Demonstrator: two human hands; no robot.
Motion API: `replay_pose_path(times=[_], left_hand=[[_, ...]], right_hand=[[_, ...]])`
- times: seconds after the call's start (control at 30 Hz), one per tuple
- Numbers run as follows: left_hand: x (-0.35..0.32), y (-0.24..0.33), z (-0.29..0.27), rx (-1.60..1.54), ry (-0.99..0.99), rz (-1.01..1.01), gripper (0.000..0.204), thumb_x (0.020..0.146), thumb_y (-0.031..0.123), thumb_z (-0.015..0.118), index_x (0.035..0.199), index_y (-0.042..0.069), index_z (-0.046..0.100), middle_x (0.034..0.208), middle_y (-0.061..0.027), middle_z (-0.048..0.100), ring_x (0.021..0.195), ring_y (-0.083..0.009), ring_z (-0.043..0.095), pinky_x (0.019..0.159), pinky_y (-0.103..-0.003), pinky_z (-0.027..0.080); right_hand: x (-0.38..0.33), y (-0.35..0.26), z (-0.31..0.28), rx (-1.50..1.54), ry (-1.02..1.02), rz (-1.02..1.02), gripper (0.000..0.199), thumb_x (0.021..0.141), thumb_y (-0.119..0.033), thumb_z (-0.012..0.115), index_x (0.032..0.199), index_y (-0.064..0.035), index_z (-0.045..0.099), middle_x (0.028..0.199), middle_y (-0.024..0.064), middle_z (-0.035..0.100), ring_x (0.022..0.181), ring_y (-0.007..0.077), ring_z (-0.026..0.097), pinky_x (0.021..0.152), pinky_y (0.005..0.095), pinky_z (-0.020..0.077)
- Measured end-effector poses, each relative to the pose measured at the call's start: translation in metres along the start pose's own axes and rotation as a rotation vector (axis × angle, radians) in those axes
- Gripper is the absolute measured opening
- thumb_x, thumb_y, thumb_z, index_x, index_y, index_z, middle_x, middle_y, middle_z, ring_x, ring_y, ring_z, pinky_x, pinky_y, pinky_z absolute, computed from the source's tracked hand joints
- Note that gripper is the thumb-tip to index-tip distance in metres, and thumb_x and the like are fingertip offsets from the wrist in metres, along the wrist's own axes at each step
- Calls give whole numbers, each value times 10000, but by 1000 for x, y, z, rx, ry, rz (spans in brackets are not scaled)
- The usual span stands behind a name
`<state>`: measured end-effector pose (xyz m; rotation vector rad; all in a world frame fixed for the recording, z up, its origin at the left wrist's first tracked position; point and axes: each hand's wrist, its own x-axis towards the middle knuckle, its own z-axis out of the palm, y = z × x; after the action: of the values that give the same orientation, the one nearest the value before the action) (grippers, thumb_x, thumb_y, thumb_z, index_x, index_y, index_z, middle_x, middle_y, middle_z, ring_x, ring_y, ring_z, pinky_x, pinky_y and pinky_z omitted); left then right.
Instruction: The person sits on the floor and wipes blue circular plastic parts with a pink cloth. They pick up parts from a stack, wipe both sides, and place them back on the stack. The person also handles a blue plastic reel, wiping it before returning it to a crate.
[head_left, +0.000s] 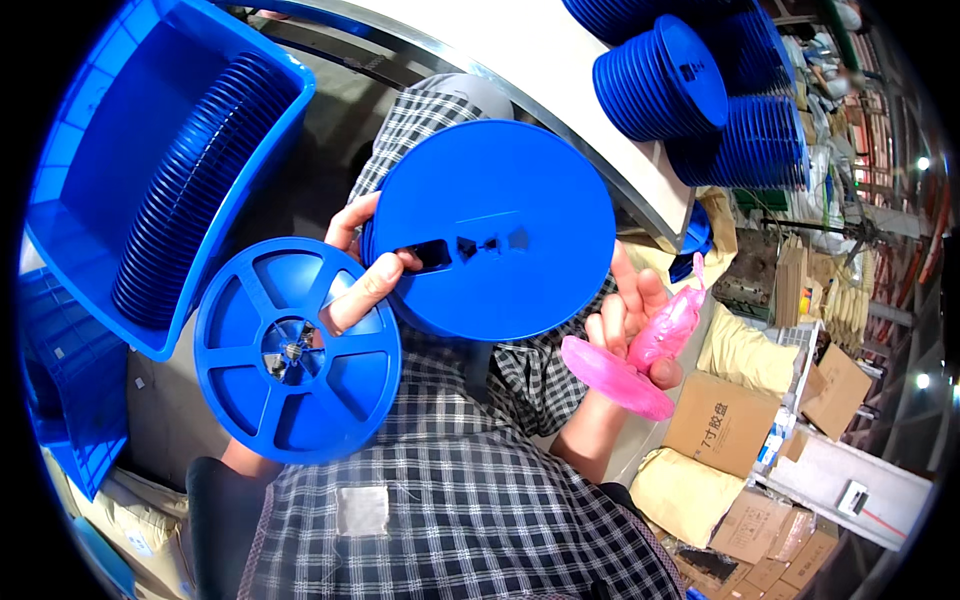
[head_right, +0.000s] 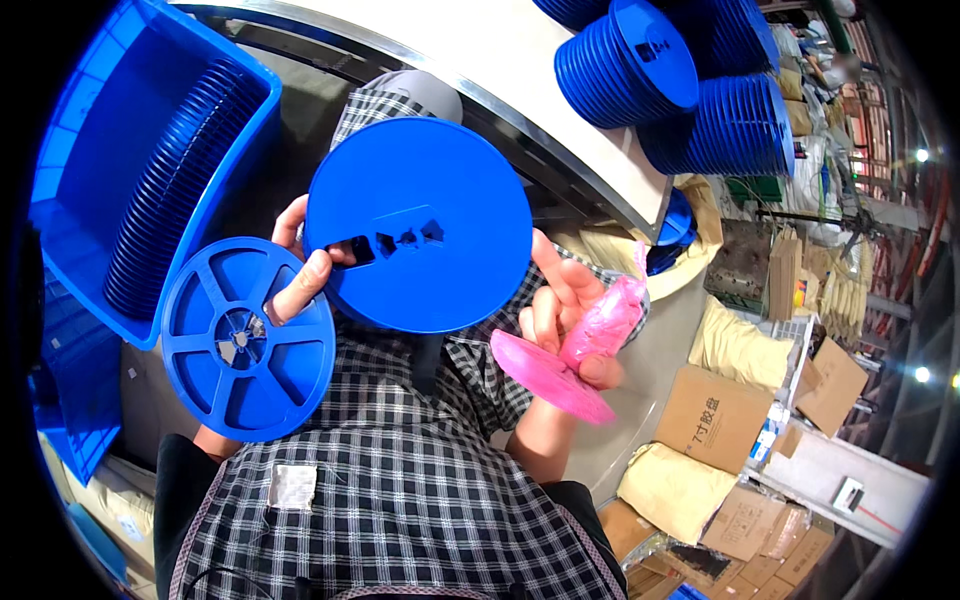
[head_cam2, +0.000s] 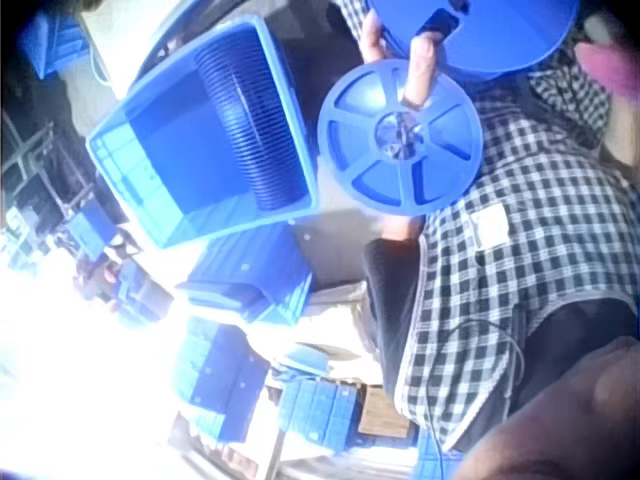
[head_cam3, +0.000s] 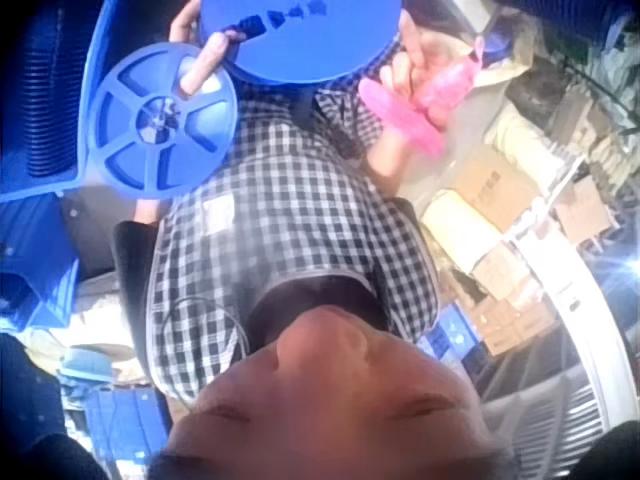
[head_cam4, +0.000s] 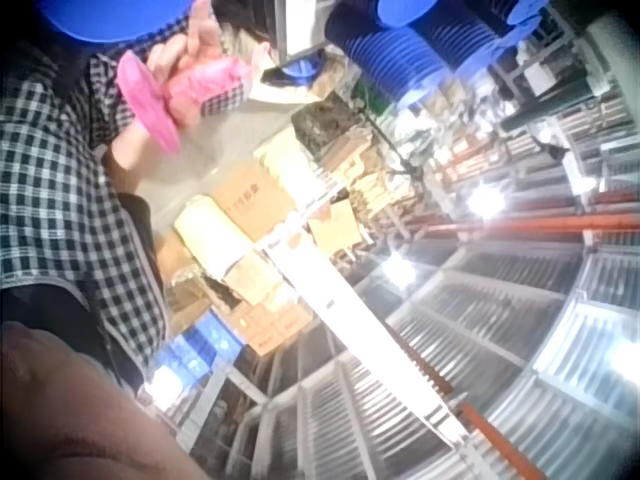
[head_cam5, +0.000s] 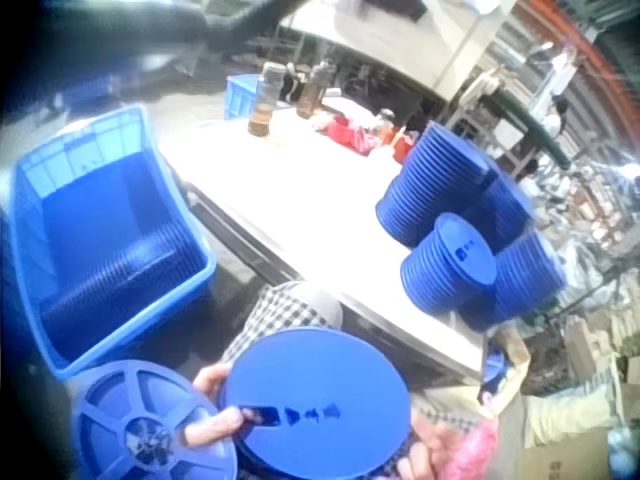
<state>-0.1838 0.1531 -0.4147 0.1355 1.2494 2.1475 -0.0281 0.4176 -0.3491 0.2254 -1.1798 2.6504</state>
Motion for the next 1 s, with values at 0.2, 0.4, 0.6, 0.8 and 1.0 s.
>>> replay_pose_path(times=[0.2,0.4,0.6,0.8,1.0], left_hand=[[6,-16,-6,-20,-10,20,731,881,342,776,1475,109,419,1043,-74,662,1009,-182,636,929,-383,522],[5,-15,1,-52,60,-3,698,877,362,775,1452,125,457,1057,-60,656,939,-160,628,899,-354,531],[3,-10,1,8,69,-16,672,887,371,764,1434,104,480,1023,-53,667,927,-152,630,892,-348,521],[-3,8,3,160,77,-2,588,891,452,741,1324,80,598,985,-53,685,936,-171,649,938,-371,494],[-4,10,3,265,-2,-10,403,1001,333,611,1297,59,601,987,-97,701,977,-202,654,943,-371,493]], right_hand=[[5,-3,3,5,-15,13,934,716,-183,765,1525,18,341,1600,369,122,664,106,499,624,232,393],[9,-3,7,11,-16,19,952,721,-200,770,1536,9,325,1607,372,60,664,100,499,626,230,393],[13,-1,8,-19,-38,19,960,697,-187,770,1516,56,332,1616,311,154,683,103,511,637,230,404],[11,-1,25,-497,325,164,938,631,-138,759,1459,97,388,1487,177,440,773,99,539,712,214,444],[3,-16,37,-401,365,380,802,694,-63,779,1407,93,445,1118,100,633,788,75,558,757,235,468]])
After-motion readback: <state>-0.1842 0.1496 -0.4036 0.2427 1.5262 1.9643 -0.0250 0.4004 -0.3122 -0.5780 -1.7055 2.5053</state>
